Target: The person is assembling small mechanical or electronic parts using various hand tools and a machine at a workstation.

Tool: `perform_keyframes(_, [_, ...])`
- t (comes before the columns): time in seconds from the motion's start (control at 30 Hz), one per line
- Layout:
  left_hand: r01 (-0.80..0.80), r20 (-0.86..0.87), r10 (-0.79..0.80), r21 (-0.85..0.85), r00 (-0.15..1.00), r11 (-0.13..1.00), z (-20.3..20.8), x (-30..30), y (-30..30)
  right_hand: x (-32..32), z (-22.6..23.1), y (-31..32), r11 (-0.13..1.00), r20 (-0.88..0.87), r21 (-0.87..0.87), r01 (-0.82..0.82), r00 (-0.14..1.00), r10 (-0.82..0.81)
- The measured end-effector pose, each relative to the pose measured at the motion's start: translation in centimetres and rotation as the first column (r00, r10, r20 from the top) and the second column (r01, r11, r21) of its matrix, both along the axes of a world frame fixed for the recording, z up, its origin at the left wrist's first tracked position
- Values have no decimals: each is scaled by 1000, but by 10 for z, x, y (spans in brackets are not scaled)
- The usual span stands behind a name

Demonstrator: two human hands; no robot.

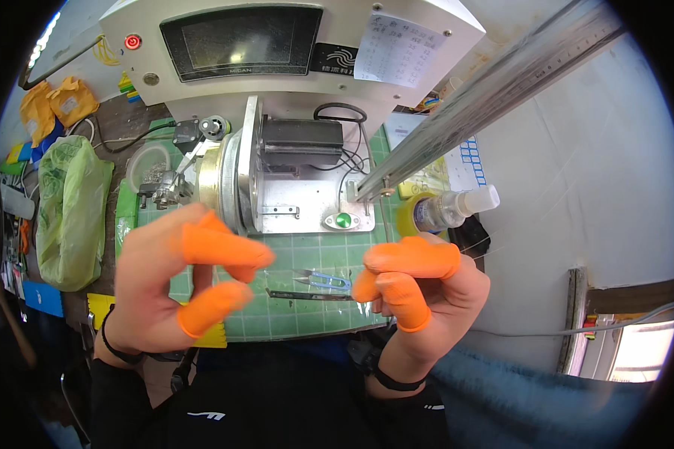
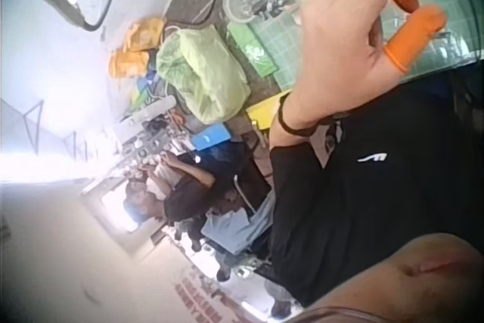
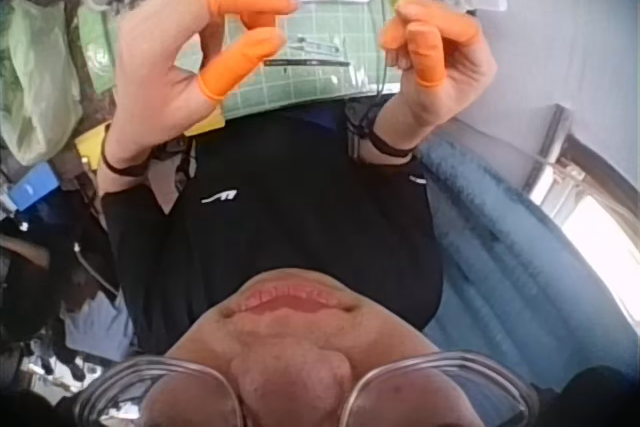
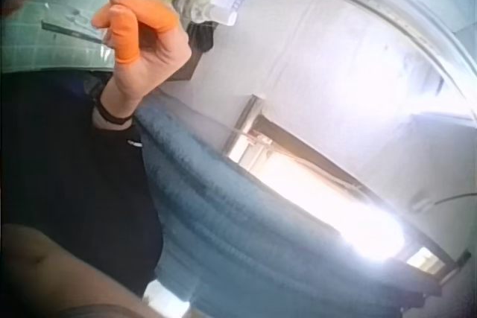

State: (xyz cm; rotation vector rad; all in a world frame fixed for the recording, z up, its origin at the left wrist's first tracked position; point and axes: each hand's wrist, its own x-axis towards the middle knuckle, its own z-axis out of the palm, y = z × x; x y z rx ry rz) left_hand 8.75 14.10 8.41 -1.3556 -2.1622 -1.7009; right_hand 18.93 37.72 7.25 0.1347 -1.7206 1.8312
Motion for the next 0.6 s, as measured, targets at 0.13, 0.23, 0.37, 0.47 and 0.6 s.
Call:
perform_keyframes(0.13, [169, 217, -144, -102, 966, 980, 7, 7, 13, -8, 7, -11, 1000, -32, -3, -31, 999, 31])
perform_keyframes(0.23, [267, 283, -235, -78, 930, 961, 6, 4, 14, -9, 8, -14, 997, -48, 12, -71, 996, 71])
perform_keyframes(0.37, [258, 267, -244, -17, 932, 966, -12, 8, 19, -11, 7, -16, 997, -60, 3, -77, 995, 77])
perform_keyframes(0.47, [284, 343, -266, -2, 901, 959, -8, 6, 17, -10, 7, -18, 997, -65, -13, -73, 995, 72])
perform_keyframes(0.6, [403, 554, -318, -35, 770, 914, 1, 2, 15, -10, 7, -18, 999, -75, -10, -51, 996, 50])
